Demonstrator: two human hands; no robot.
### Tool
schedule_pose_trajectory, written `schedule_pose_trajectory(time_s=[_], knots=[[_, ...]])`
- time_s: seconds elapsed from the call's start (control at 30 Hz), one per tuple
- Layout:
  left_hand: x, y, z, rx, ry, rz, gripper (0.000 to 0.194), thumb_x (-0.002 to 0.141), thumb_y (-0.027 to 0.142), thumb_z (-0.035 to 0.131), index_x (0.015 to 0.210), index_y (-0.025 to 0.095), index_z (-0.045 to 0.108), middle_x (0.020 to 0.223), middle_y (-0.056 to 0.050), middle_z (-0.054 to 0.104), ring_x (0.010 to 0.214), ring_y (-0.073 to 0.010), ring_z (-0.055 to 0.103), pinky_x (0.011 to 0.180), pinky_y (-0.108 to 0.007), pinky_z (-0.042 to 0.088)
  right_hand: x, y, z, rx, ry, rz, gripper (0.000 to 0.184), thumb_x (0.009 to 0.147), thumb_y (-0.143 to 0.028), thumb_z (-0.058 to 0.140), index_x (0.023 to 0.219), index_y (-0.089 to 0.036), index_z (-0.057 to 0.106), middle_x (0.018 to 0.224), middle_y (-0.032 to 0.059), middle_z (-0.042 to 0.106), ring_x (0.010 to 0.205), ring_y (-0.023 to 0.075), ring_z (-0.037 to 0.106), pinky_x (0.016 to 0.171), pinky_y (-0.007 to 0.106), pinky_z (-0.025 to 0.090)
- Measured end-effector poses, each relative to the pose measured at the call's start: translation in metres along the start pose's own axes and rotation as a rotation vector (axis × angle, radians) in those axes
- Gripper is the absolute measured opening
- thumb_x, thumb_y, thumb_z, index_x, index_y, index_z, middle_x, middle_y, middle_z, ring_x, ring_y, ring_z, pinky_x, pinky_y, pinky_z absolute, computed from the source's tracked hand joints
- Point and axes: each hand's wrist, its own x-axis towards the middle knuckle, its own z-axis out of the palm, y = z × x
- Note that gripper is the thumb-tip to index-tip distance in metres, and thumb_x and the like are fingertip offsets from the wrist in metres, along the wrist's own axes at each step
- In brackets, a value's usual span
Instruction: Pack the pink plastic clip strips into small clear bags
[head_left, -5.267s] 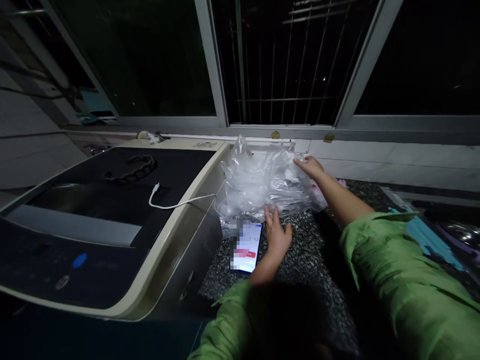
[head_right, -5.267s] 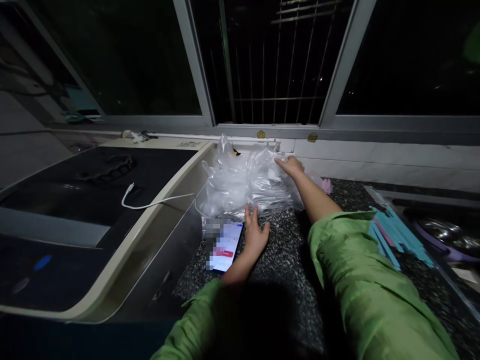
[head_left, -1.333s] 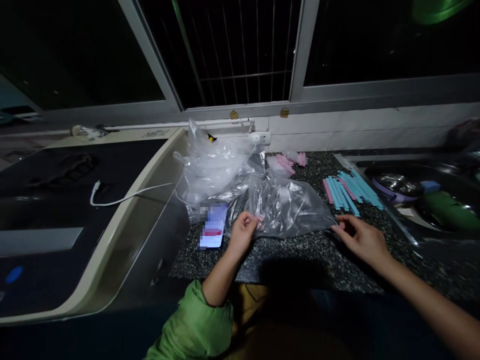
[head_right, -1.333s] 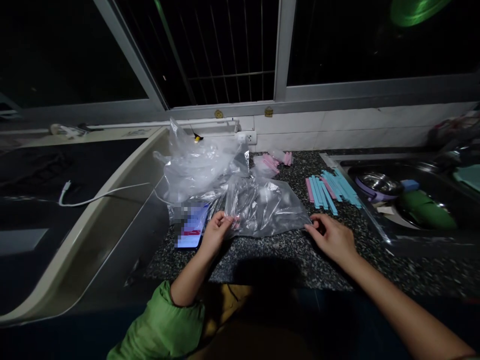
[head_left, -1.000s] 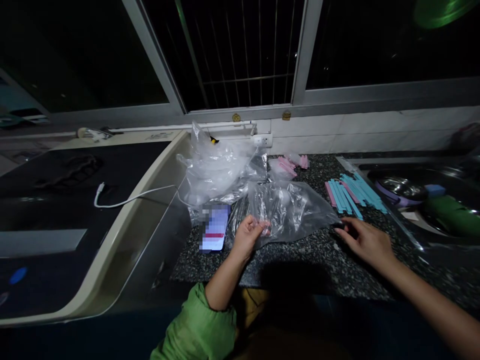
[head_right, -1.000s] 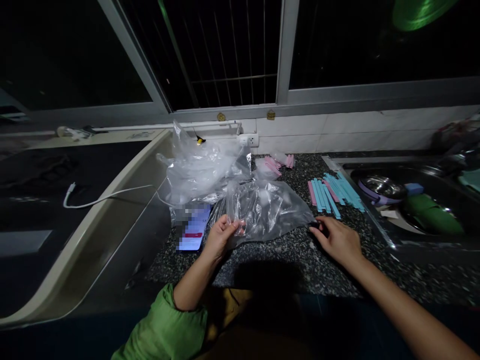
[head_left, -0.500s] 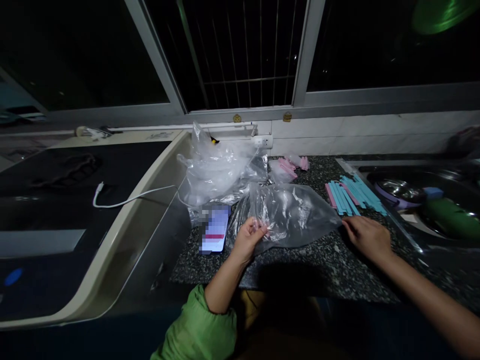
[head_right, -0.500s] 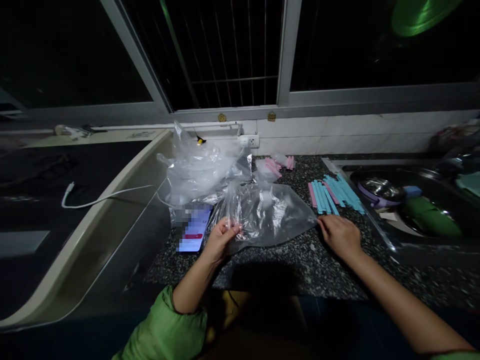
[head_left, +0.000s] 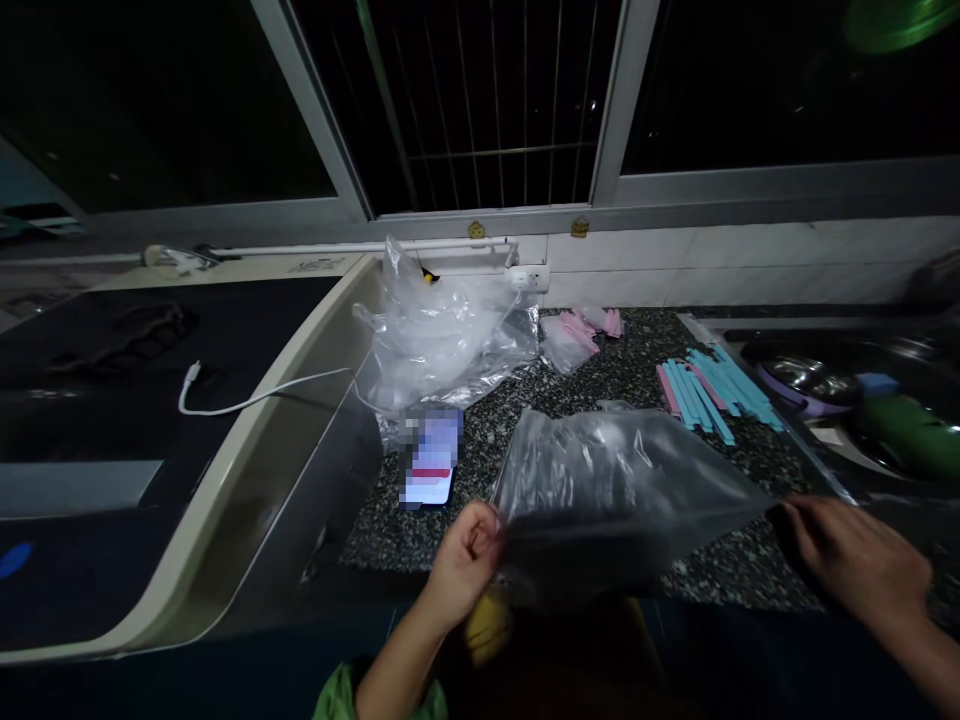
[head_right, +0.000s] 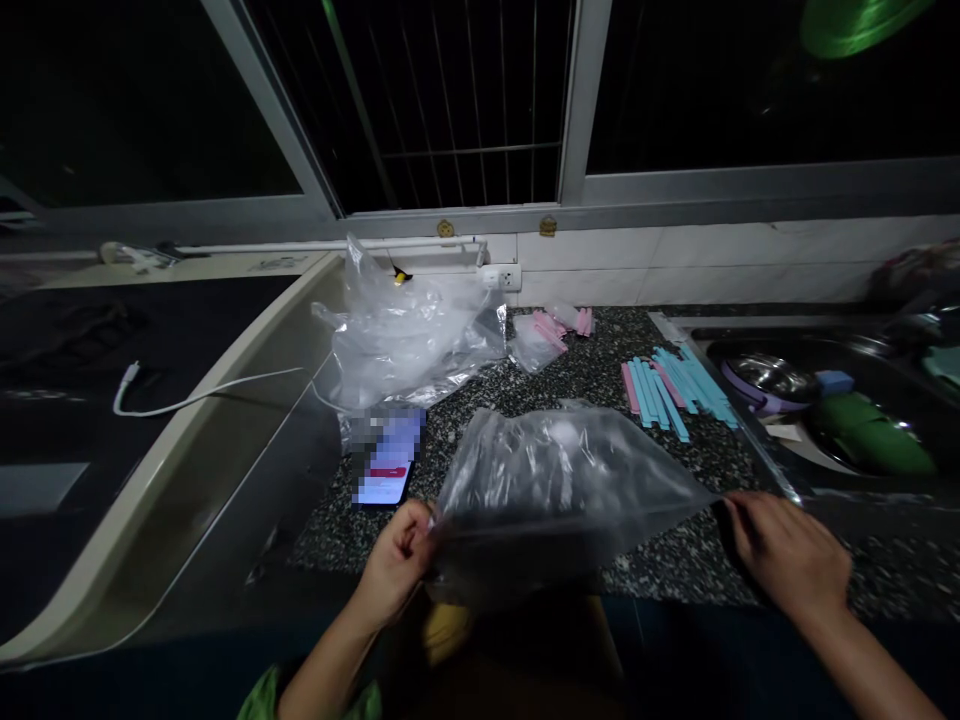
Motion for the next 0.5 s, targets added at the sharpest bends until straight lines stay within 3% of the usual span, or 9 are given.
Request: schedule_pose_trajectory(time_s=[0.07, 0.13, 0.2, 0.27, 0.33, 0.4, 0.5], knots=[[-0.014, 0.001, -0.009, 0.059, -0.157, -0.061, 0.030, 0.067, 0.040, 0.068, 0.071, 0.019, 0.048, 0.059, 0.006, 0.043, 0.052, -0.0056, 0.038, 0.051, -0.017, 0.031, -0.009, 0.005, -0.003, 0.051, -0.029, -0.034, 0.018, 0.075, -0.040, 0.046, 0.064, -0.033, 0.059, 0.063, 0.0060, 0.065, 0.055, 0.0293, 0.062, 0.047, 0.042, 0.047], [-0.018, 0.007, -0.015, 0.097, -0.258, -0.116, 0.036, 0.064, 0.040, 0.072, 0.088, 0.019, 0.054, 0.065, 0.004, 0.050, 0.058, -0.0076, 0.045, 0.055, -0.018, 0.035, -0.005, 0.008, -0.006, 0.049, -0.063, -0.028, 0.021, 0.077, -0.044, 0.043, 0.069, -0.033, 0.059, 0.067, 0.0063, 0.065, 0.059, 0.0302, 0.063, 0.048, 0.042, 0.046], [-0.011, 0.016, -0.017, 0.138, -0.228, -0.115, 0.046, 0.066, 0.047, 0.067, 0.099, 0.018, 0.055, 0.073, -0.001, 0.056, 0.065, -0.0114, 0.051, 0.059, -0.021, 0.039, 0.013, 0.009, -0.008, 0.024, -0.074, 0.050, 0.028, 0.080, -0.048, 0.037, 0.074, -0.032, 0.059, 0.072, 0.0073, 0.065, 0.065, 0.0311, 0.063, 0.050, 0.042, 0.045], [0.004, 0.028, -0.015, 0.226, -0.132, -0.136, 0.041, 0.078, 0.051, 0.050, 0.099, 0.016, 0.056, 0.073, -0.003, 0.059, 0.065, -0.0137, 0.054, 0.061, -0.024, 0.042, 0.044, 0.005, -0.006, 0.073, -0.108, 0.110, 0.035, 0.080, -0.053, 0.034, 0.076, -0.029, 0.060, 0.077, 0.0079, 0.066, 0.070, 0.0303, 0.063, 0.053, 0.040, 0.045], [0.025, 0.040, -0.010, 0.398, -0.040, -0.062, 0.035, 0.081, 0.045, 0.048, 0.100, 0.017, 0.056, 0.073, -0.003, 0.060, 0.066, -0.0157, 0.056, 0.063, -0.027, 0.045, 0.082, -0.004, 0.003, 0.184, -0.246, 0.153, 0.039, 0.077, -0.056, 0.037, 0.078, -0.025, 0.061, 0.079, 0.0087, 0.068, 0.068, 0.0282, 0.063, 0.057, 0.038, 0.046], [0.047, 0.051, -0.006, 0.655, 0.061, 0.103, 0.028, 0.080, 0.033, 0.050, 0.103, 0.017, 0.056, 0.088, -0.006, 0.062, 0.082, -0.0186, 0.058, 0.075, -0.031, 0.046, 0.119, -0.018, 0.018, 0.336, -0.408, 0.161, 0.042, 0.074, -0.057, 0.040, 0.077, -0.021, 0.062, 0.082, 0.0089, 0.069, 0.071, 0.0258, 0.063, 0.065, 0.037, 0.047], [0.080, 0.063, -0.003, 0.981, -0.046, 0.299, 0.037, 0.076, 0.011, 0.045, 0.110, 0.017, 0.056, 0.110, -0.009, 0.059, 0.105, -0.0210, 0.053, 0.094, -0.036, 0.039, 0.159, -0.050, 0.045, 0.518, -0.661, 0.141, 0.043, 0.066, -0.061, 0.046, 0.067, -0.020, 0.058, 0.069, 0.0062, 0.067, 0.068, 0.0218, 0.061, 0.066, 0.033, 0.048]])
